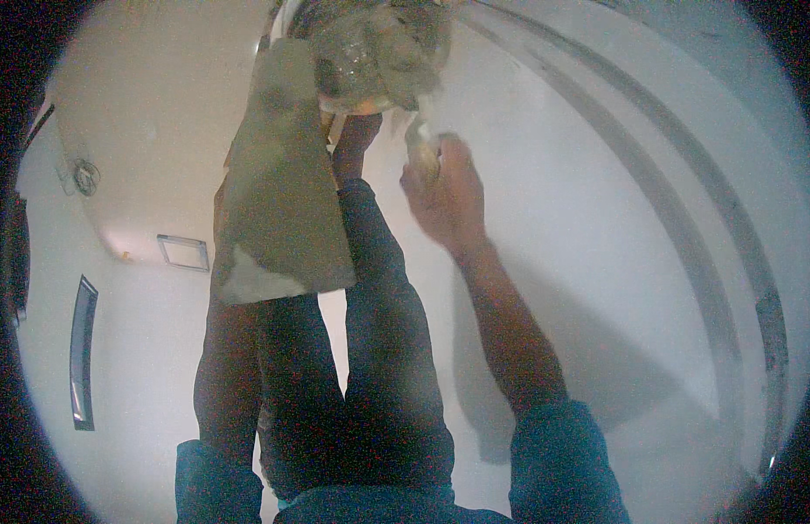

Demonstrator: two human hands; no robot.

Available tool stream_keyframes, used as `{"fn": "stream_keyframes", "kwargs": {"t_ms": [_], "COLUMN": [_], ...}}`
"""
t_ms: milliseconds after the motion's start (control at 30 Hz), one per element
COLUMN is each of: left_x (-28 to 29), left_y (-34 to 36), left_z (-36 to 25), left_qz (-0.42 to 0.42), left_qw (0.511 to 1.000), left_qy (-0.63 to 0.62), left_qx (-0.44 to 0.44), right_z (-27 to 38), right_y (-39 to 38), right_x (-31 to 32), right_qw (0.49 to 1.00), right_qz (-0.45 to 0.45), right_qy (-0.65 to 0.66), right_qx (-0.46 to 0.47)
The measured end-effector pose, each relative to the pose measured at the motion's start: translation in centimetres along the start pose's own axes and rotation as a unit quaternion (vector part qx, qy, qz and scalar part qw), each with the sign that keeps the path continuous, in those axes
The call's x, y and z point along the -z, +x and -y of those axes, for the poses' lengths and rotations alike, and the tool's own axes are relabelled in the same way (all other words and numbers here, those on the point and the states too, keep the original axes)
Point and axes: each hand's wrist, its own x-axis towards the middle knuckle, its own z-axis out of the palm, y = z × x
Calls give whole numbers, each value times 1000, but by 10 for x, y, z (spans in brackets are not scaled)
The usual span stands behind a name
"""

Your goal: The person applies wet plaster to a ceiling using a trowel and hawk. They repeatedly scoop plaster from a bucket, transfer it to the hawk, and smooth it onto the ceiling surface in broad strokes.

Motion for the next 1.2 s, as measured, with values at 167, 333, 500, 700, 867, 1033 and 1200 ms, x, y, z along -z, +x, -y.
{"fn": "stream_keyframes", "kwargs": {"t_ms": [167,333,500,700,867,1033,1200], "left_x": [-7,-8,1,14,55,76,61], "left_y": [12,49,63,83,95,79,75], "left_z": [33,38,8,-15,18,48,21], "left_qz": [-20,-46,-80,-17,-7,-3,-18], "left_qw": [870,725,586,637,783,776,757], "left_qy": [427,604,719,726,604,600,614], "left_qx": [-246,-328,-364,-259,-149,-193,-223], "right_z": [12,10,-3,-17,9,5,-25], "right_y": [-20,-12,-49,-91,-72,0,-37], "right_x": [-26,-41,-40,-22,6,-9,13], "right_qw": [987,983,982,988,737,423,546], "right_qz": [-111,-73,-63,-58,110,306,377], "right_qy": [102,166,176,144,653,836,707], "right_qx": [58,15,9,-7,-136,-172,-243]}}
